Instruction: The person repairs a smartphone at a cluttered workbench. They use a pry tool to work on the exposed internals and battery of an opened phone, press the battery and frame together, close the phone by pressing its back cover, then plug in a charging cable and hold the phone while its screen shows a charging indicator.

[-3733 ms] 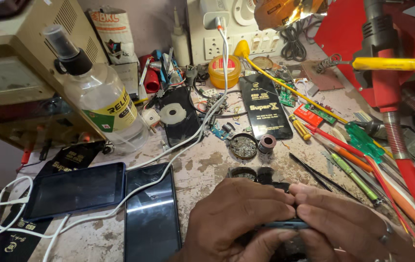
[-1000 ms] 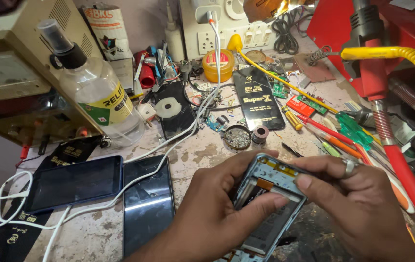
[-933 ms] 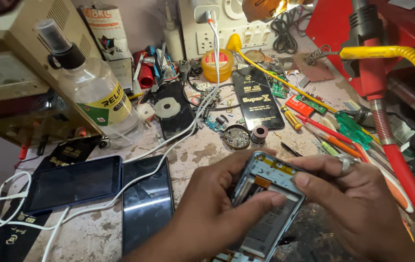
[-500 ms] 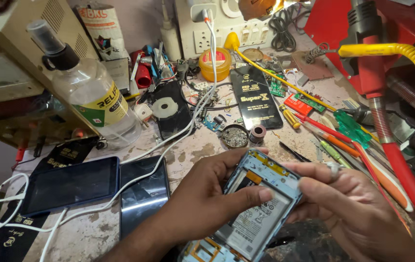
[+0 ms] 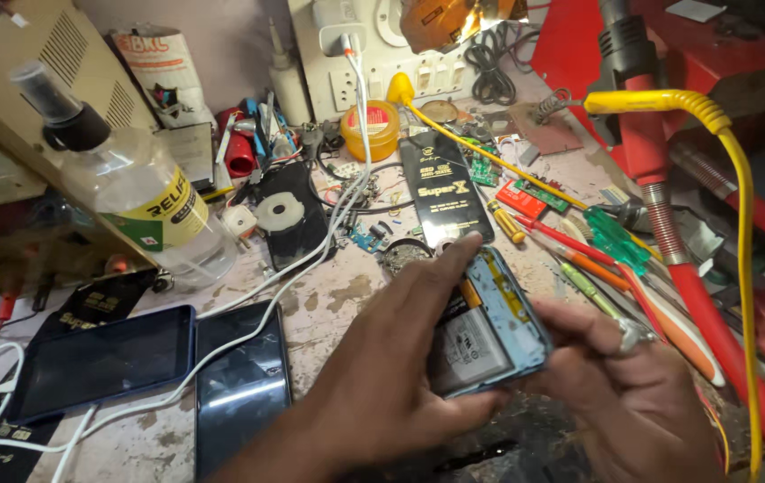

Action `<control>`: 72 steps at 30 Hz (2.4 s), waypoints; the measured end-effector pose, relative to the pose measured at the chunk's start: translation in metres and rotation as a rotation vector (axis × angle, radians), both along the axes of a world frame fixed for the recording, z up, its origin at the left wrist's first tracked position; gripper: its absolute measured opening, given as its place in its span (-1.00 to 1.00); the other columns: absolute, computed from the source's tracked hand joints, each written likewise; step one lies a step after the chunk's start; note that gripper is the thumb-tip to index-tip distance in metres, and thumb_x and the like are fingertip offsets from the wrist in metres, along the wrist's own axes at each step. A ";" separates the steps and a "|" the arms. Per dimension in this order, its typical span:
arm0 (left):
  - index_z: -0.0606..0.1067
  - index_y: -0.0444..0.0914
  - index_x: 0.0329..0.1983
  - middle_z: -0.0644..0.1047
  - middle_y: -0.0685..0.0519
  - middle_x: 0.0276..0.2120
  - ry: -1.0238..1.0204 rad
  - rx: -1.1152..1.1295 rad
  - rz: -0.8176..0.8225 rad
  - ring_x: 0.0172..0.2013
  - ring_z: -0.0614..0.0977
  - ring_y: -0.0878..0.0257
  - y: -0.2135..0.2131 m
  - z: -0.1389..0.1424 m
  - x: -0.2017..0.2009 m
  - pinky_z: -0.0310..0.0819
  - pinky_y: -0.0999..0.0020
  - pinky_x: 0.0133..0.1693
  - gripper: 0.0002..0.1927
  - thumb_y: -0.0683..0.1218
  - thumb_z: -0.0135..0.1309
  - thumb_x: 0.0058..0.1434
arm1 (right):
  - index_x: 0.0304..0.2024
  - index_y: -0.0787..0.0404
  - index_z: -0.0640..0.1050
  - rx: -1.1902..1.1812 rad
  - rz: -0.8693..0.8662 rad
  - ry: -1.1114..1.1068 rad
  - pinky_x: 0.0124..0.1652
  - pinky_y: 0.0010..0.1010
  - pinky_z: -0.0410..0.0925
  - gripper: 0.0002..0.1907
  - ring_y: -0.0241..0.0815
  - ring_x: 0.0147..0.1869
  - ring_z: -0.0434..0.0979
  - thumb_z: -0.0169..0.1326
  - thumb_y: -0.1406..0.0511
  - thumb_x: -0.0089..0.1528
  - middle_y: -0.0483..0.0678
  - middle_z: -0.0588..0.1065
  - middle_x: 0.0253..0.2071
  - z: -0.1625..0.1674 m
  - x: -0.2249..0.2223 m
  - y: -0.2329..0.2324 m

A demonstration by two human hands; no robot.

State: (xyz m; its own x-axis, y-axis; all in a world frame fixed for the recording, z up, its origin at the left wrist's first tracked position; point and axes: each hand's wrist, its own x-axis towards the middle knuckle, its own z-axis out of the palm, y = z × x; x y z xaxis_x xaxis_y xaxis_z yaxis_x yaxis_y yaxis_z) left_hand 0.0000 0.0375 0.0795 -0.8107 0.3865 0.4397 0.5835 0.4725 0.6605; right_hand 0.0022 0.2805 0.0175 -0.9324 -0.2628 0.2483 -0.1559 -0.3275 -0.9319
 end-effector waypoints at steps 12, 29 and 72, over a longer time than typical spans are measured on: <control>0.04 -0.22 0.64 0.34 -0.20 0.18 0.019 0.044 -0.430 0.14 0.44 -0.02 -0.009 0.001 -0.024 0.42 0.21 0.29 0.03 -0.09 0.12 0.06 | 0.11 0.25 0.40 0.168 -0.244 0.186 0.01 -0.37 0.51 -0.49 -0.20 0.12 0.62 0.22 0.53 0.13 -0.09 0.52 0.08 0.034 -0.026 -0.009; 0.26 -0.38 0.36 0.25 -0.34 0.32 0.290 0.091 0.352 0.30 0.38 -0.21 0.008 -0.013 -0.034 0.26 0.05 0.28 -0.16 0.12 0.33 0.17 | -0.14 0.36 0.48 0.182 -0.406 0.302 0.00 -0.53 0.46 -0.81 -0.34 -0.03 0.59 0.20 0.54 0.23 0.00 0.58 -0.13 0.009 -0.023 -0.036; 0.33 -0.21 0.16 0.54 0.05 -0.20 -0.559 1.260 0.170 -0.15 0.57 0.29 0.013 -0.013 -0.031 0.51 0.31 -0.09 -0.40 0.07 0.24 0.12 | 0.20 0.26 0.53 0.561 -0.182 0.590 -0.04 -0.41 0.62 -0.43 -0.24 -0.02 0.74 0.25 0.47 0.11 0.01 0.67 -0.06 0.045 -0.019 -0.062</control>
